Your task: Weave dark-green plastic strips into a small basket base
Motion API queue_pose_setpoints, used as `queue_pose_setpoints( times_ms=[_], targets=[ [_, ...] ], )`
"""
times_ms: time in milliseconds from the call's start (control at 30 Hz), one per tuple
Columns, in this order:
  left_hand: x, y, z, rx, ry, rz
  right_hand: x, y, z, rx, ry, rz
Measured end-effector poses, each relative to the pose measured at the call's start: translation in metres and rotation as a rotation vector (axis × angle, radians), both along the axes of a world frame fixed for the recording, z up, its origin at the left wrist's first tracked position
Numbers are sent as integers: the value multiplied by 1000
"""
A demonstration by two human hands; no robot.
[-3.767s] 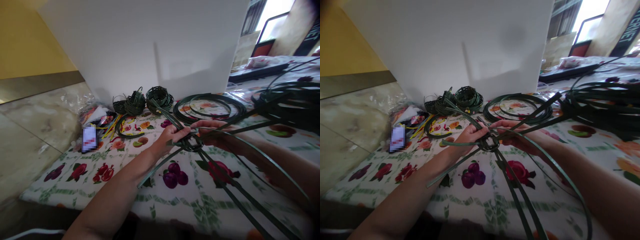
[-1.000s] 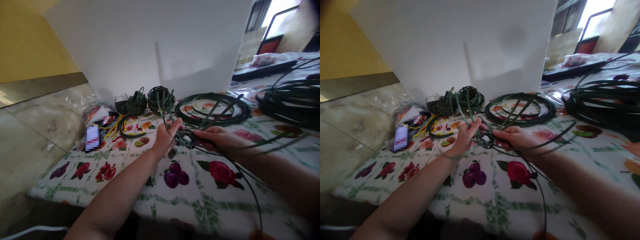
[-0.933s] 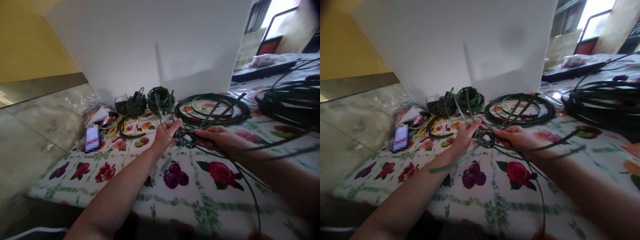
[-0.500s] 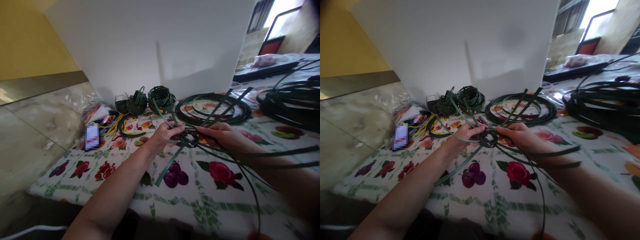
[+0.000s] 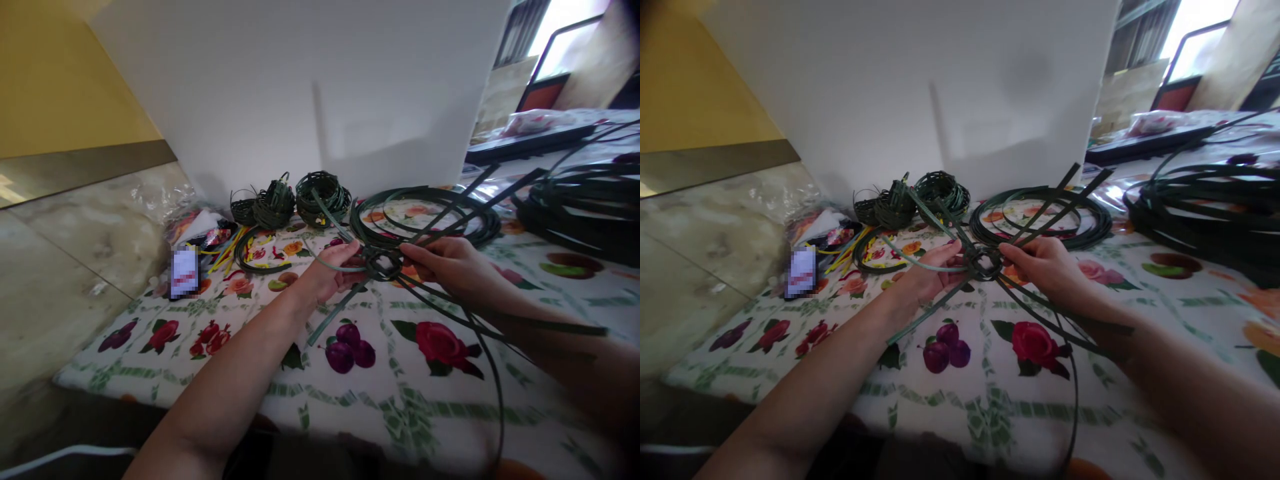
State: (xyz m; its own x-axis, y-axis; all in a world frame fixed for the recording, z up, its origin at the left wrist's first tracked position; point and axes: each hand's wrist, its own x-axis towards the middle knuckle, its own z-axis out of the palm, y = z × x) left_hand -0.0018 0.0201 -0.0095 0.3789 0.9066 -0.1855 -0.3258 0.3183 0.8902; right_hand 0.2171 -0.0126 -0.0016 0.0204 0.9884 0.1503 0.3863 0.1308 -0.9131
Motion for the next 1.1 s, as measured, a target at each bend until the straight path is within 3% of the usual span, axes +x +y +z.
queue_pose_setpoints(
  times_ms=[133, 333, 1100],
  targets=[
    [-8, 2, 2, -19, -9, -104, 0, -2, 4, 28, -91, -54],
    [-8, 0, -2, 22, -50, -140, -2, -4, 4, 65, -137, -59],
    [0, -1, -12, 84, -175, -79, -9, -5, -1, -162, 210, 0]
  ],
)
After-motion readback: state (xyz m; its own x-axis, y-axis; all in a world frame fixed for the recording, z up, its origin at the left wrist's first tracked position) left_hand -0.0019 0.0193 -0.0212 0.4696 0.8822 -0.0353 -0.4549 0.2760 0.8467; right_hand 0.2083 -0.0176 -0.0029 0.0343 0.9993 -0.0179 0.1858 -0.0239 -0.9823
